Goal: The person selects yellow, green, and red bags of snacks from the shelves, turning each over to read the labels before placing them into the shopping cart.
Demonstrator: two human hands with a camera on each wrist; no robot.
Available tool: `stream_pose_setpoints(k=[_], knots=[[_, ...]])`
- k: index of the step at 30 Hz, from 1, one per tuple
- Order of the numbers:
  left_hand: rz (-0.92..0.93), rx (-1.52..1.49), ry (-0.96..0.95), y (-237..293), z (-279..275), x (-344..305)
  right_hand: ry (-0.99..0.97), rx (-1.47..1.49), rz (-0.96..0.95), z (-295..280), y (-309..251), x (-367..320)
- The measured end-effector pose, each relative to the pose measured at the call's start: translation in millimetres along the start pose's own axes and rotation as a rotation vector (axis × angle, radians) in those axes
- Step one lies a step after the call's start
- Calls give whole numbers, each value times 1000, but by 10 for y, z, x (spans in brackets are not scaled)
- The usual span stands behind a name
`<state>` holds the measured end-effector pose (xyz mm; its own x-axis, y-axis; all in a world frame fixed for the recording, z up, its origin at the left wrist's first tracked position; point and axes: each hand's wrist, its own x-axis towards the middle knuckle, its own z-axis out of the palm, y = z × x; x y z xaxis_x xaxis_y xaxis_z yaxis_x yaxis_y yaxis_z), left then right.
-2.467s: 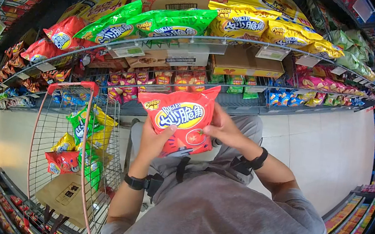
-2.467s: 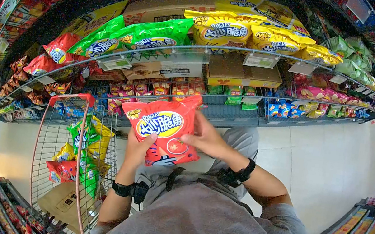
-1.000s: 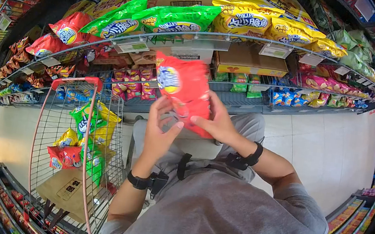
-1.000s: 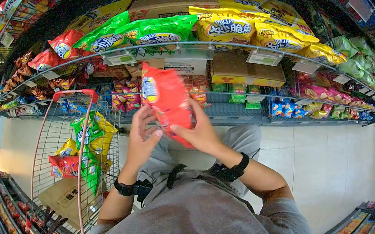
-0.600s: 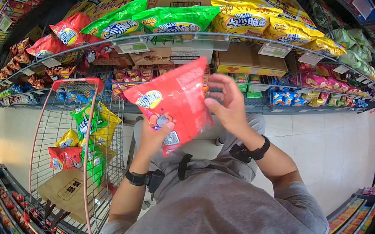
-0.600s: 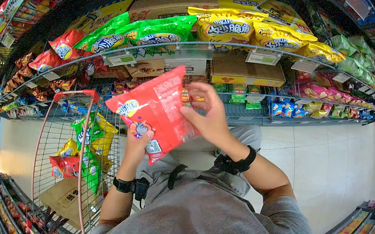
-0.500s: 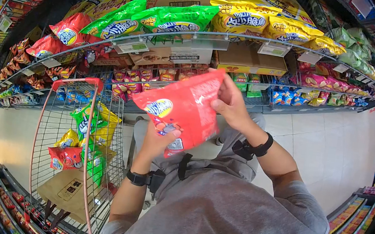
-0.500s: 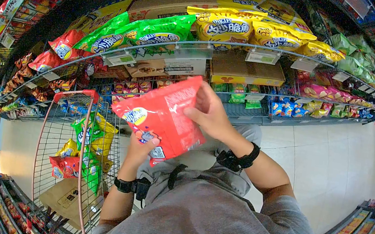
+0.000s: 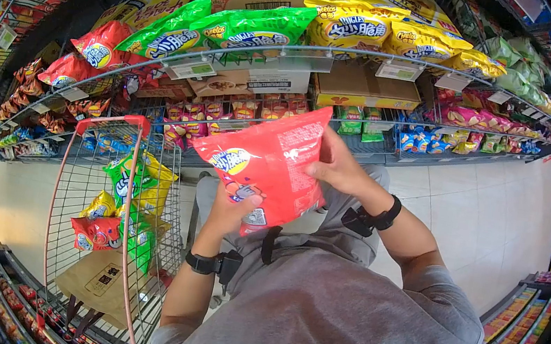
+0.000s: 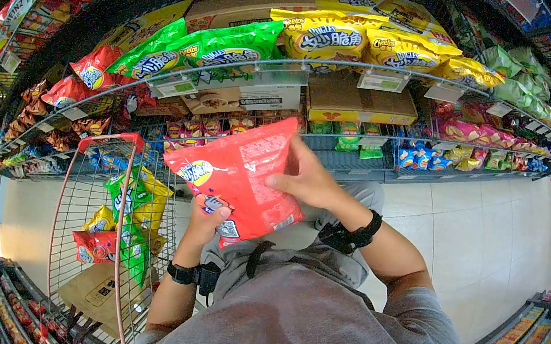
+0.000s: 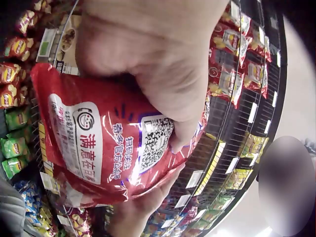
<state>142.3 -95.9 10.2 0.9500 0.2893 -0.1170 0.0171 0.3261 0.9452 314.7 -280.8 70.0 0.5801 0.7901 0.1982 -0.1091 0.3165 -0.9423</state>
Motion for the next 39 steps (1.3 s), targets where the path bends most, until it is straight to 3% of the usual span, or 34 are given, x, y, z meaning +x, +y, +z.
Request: stream_pose_setpoints(k=[6,9,18,24,27,31,35,39], knots=[[56,-54,-32,-62,-80,47,-82,50,61,-2,29,13],[0,-113,-23,-34,-37,44,-19,35,160,16,7,15],[50,-81,-50,11,17,67,71,-48,154,10,-3,2],[-118,-426,220,117,93,139,-75,114,280,36,248,-104],[-191,-504,170,314,135,164,9,140,444,80,246,-86],[-107,-415,186,151,43,227,100,218,441,49,370,-68],[-108,-159,82,186,56,187,159,338,530,2,355,-41],[-156,-208,95,200,81,188,137,378,544,-5,323,-41]])
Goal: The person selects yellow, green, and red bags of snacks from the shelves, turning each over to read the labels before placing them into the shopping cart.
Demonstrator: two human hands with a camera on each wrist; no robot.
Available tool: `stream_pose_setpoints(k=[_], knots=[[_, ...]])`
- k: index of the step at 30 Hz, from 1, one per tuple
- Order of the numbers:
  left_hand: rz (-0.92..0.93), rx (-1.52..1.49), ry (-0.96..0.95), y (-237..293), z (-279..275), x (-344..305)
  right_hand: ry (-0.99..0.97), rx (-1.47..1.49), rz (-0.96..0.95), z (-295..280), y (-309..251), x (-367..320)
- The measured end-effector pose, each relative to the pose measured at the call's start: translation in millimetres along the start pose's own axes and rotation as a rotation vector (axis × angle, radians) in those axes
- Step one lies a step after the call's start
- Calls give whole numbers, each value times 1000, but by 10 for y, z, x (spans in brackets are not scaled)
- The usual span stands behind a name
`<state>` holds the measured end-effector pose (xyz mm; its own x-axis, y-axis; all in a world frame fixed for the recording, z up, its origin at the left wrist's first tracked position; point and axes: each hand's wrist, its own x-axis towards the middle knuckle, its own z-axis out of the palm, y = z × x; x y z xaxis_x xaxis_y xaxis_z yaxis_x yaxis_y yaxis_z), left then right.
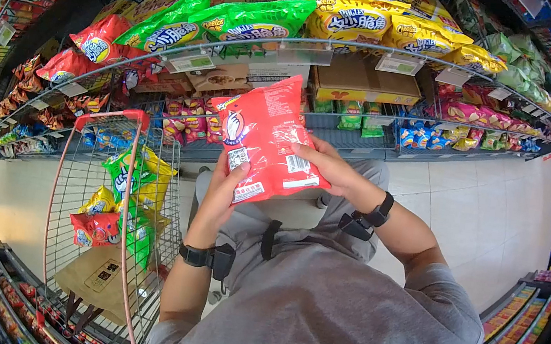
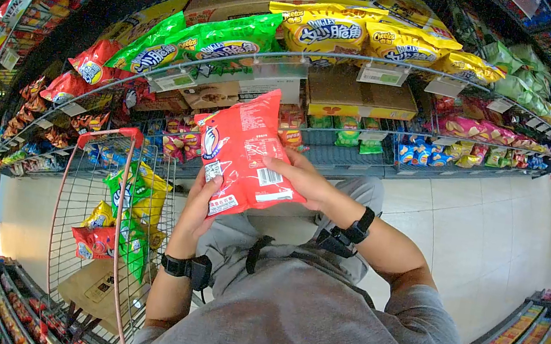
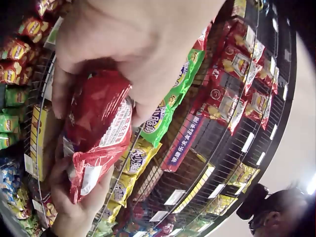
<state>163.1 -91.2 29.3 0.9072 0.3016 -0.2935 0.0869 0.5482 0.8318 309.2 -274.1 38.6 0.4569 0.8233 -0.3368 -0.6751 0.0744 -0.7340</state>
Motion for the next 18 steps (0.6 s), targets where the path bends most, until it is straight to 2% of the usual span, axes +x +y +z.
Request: stream_pose_setpoints(k=[18], knots=[[-13,-9,3,-10,4,6,36,-1,16,0,7,0]])
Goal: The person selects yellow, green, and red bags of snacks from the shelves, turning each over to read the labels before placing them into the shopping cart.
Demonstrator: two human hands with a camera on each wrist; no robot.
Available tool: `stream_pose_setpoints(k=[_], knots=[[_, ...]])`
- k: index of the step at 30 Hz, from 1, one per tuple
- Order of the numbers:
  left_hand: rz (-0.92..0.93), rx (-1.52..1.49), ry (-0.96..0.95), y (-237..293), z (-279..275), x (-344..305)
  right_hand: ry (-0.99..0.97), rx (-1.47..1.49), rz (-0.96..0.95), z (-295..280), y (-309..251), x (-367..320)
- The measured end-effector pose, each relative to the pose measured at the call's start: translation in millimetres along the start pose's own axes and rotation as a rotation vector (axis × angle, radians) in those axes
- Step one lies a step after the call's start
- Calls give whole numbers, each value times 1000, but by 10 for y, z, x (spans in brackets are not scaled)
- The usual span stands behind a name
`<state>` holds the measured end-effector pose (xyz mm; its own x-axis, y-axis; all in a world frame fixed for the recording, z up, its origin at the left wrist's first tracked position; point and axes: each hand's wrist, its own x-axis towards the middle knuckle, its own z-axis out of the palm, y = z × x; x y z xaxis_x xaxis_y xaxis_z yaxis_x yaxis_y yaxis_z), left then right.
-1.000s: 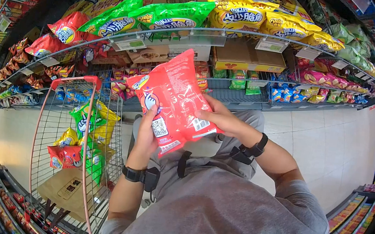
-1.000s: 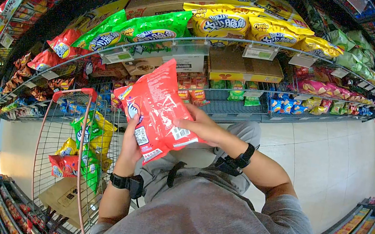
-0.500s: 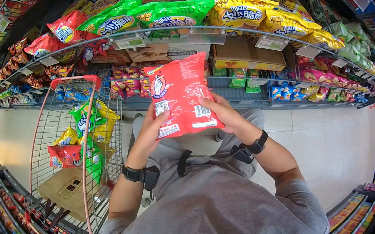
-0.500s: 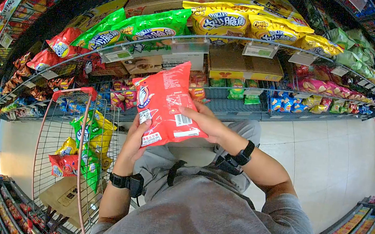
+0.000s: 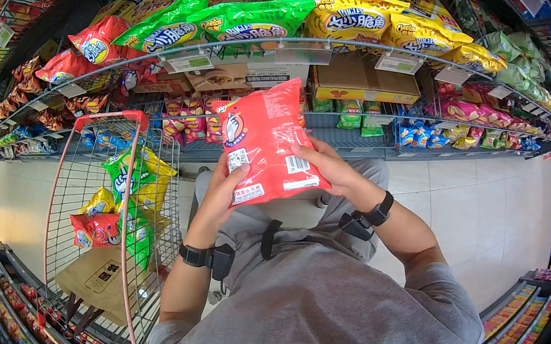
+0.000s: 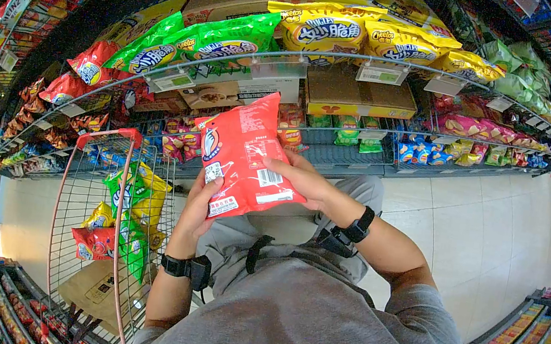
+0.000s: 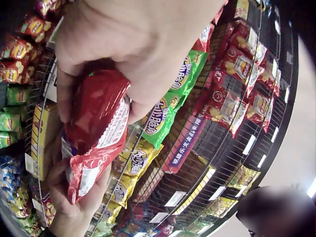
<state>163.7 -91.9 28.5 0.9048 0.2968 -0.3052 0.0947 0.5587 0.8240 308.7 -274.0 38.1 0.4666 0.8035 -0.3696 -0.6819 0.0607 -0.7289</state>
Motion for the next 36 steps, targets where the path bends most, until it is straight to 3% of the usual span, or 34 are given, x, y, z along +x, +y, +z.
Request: stream_pose_setpoints(k=[36], knots=[[7,5,8,-32,-21,-8,3,-9,33,7,-20,-22]])
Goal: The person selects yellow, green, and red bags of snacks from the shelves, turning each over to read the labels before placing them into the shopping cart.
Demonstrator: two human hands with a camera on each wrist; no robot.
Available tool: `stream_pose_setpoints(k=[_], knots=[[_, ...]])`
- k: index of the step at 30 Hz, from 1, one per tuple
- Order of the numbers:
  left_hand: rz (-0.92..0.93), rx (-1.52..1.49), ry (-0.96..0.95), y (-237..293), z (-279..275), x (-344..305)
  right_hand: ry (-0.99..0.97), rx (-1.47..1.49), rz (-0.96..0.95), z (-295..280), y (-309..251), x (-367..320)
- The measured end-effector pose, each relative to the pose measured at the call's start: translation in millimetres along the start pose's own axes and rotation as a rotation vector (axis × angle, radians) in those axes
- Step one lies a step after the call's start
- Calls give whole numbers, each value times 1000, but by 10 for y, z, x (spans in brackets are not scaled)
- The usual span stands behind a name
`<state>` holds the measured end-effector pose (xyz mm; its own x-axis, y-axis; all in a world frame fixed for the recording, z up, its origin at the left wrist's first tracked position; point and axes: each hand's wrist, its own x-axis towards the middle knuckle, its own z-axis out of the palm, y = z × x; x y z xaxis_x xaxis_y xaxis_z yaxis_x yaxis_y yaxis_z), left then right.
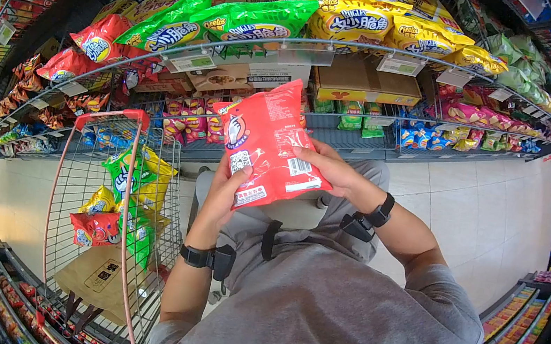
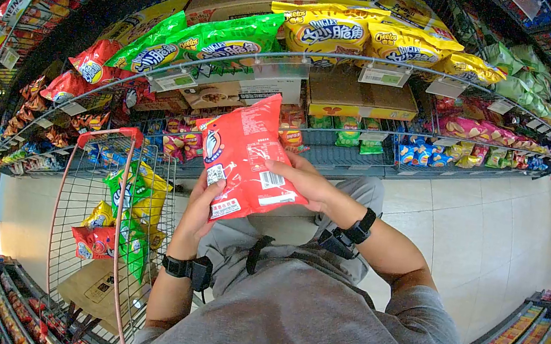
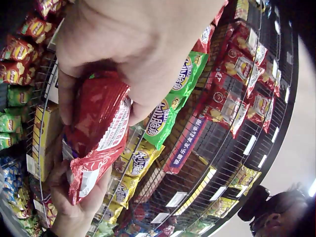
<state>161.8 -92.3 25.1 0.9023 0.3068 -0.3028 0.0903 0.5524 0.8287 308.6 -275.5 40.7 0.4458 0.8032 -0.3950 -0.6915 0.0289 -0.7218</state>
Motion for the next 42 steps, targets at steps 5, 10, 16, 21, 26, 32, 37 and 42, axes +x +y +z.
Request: stream_pose_setpoints(k=[5,10,16,21,26,32,37,42], knots=[[-3,-5,-3,-9,-13,4,0,6,-12,-1,13,4],[-5,1,-3,-7,-12,-2,6,2,-8,-13,23,13],[203,289,74,-132,-102,73,50,-402,-332,-18,53,59],[376,473,162,-77,-85,-6,175,-822,-562,9,59,128],[449,267,100,3,111,-102,104,-1037,-661,374,39,123],[634,140,363,55,-25,-16,-131,-1259,-776,860,80,127],[683,92,546,436,-355,-99,-400,-1157,-713,1080,103,157],[823,405,756,918,-1169,-399,-491,-1077,-618,971,113,139]])
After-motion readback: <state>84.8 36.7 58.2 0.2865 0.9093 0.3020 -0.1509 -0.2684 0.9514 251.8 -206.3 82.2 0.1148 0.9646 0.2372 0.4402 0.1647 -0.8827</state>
